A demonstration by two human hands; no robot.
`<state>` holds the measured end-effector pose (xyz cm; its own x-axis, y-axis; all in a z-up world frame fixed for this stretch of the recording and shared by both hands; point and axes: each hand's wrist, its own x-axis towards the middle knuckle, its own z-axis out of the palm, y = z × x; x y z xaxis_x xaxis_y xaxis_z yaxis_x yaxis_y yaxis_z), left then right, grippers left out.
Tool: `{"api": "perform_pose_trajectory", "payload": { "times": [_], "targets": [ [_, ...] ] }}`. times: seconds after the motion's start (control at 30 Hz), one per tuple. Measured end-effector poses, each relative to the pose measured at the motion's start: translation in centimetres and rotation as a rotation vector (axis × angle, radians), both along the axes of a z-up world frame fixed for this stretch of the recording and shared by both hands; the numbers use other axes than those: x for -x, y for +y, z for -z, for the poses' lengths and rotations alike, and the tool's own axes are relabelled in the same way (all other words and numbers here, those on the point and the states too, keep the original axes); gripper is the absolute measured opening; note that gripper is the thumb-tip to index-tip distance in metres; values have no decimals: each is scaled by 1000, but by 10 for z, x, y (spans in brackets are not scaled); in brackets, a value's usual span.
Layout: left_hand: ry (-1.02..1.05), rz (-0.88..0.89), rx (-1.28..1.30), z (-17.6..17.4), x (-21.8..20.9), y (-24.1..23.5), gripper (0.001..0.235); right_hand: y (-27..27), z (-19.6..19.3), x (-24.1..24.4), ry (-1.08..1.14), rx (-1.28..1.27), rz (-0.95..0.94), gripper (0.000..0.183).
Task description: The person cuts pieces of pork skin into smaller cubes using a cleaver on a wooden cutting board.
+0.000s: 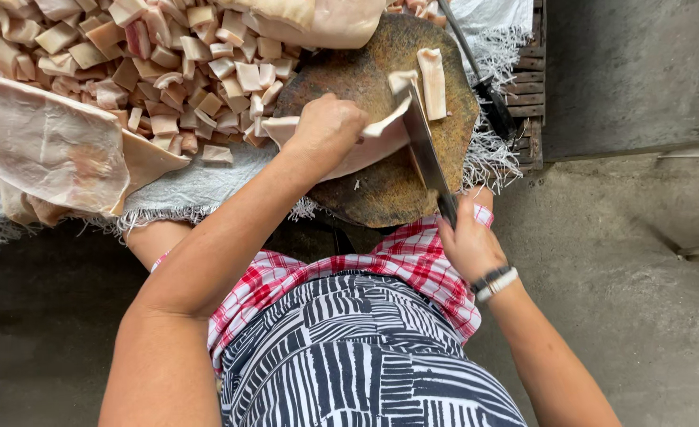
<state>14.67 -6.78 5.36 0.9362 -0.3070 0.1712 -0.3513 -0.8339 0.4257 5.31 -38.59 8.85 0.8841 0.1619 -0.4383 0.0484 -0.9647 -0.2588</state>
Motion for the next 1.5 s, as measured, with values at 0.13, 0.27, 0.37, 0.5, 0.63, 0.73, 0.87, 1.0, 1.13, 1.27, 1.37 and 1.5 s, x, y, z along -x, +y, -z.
{"api": "perform_pose_trajectory", "payload": {
  "times": [0.13, 0.27, 0.37, 0.5, 0.63, 0.73, 0.87, 1.0, 1.13, 1.27, 1.37, 1.5],
  "targets": [
    [65, 36, -103, -29, 11, -24, 16, 39, 22, -54, -88, -43, -46, 39],
    [-26, 60, -210, -37, 17, -43, 10, 58, 15, -91, -36, -53, -46, 37],
    [181, -74, -542, -31, 7, -39, 29, 49, 1, -94, 28, -161, -8, 35],
    [284, -141, -399, -10, -10, -39, 21, 39, 6, -80, -85, -186, -49, 38],
    [398, -235, -263, 7, -41, -62, 20, 39, 14, -81, -128, -170, -87, 38],
    [377, -293, -246, 21, -53, -64, 20, 25, 8, -70, -54, -151, -51, 37],
    [392, -283, -245, 27, -61, -57, 20, -10, -9, -26, -156, -167, -148, 35],
    [395, -183, -209, 24, -61, -46, 22, -25, -14, 15, -18, -63, -63, 40],
    [214, 15, -195, 16, -34, -47, 13, -1, 1, -5, 99, -19, 39, 44],
    [-6, 133, -61, -1, 15, -52, 6, 38, 20, -55, -83, -104, -81, 35],
    [156, 122, -63, -19, 30, -43, 16, 53, 19, -75, -185, -80, -119, 35],
    [284, 53, 14, -31, -4, -28, 29, 34, -8, -81, 29, -196, 59, 33]
  ]
}}
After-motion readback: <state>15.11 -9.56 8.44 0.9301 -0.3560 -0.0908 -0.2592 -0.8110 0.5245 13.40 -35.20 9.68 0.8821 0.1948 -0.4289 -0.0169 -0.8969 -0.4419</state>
